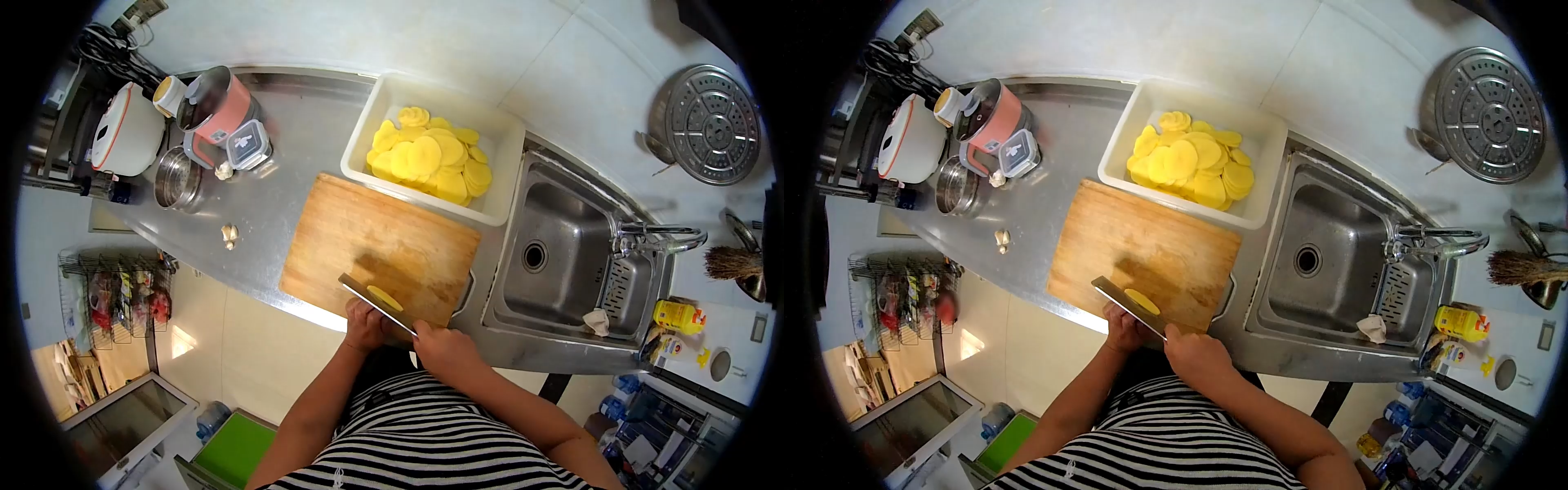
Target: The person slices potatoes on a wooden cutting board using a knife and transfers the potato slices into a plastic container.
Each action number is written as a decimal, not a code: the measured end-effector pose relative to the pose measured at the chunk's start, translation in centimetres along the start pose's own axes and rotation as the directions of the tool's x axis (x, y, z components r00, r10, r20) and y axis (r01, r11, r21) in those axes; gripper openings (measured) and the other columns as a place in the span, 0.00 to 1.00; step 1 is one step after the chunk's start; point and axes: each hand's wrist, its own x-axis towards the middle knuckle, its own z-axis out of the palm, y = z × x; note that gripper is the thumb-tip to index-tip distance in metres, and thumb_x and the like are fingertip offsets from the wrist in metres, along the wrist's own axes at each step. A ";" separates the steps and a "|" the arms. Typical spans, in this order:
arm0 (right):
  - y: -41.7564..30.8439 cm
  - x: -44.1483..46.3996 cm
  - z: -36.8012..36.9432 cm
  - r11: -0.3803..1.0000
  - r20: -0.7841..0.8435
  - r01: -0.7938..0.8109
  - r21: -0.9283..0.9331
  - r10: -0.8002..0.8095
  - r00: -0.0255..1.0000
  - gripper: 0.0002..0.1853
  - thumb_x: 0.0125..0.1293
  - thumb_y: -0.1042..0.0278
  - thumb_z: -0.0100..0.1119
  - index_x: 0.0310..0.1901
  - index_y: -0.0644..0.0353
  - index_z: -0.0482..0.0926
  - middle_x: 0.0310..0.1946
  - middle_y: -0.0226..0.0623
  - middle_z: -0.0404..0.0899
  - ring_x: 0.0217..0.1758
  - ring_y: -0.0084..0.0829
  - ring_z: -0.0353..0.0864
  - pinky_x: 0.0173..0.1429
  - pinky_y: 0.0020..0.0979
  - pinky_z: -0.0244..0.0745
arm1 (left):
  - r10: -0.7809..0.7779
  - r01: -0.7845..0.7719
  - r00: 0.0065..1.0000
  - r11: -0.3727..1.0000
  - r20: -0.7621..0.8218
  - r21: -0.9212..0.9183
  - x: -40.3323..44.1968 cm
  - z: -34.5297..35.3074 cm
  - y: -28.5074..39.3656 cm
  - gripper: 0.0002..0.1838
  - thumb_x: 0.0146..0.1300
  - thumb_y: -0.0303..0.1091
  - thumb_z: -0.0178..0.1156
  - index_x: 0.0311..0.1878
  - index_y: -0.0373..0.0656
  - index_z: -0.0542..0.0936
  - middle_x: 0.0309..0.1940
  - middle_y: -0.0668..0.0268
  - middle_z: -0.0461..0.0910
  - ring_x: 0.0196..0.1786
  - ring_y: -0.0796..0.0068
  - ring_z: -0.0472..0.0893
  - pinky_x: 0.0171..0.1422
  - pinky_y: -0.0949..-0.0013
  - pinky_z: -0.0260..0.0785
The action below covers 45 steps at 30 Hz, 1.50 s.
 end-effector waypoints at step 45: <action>1.1 -2.8 0.0 0.996 -0.005 -0.057 0.065 0.057 0.998 0.11 0.65 0.61 0.48 0.40 0.60 0.72 0.23 0.49 0.79 0.28 0.52 0.81 0.34 0.50 0.76 | 0.019 -0.019 1.000 1.000 -0.002 0.012 0.1 -0.3 0.0 0.12 0.55 0.30 0.58 0.43 0.47 0.70 0.43 0.61 0.68 0.46 0.57 0.71 0.49 0.55 0.65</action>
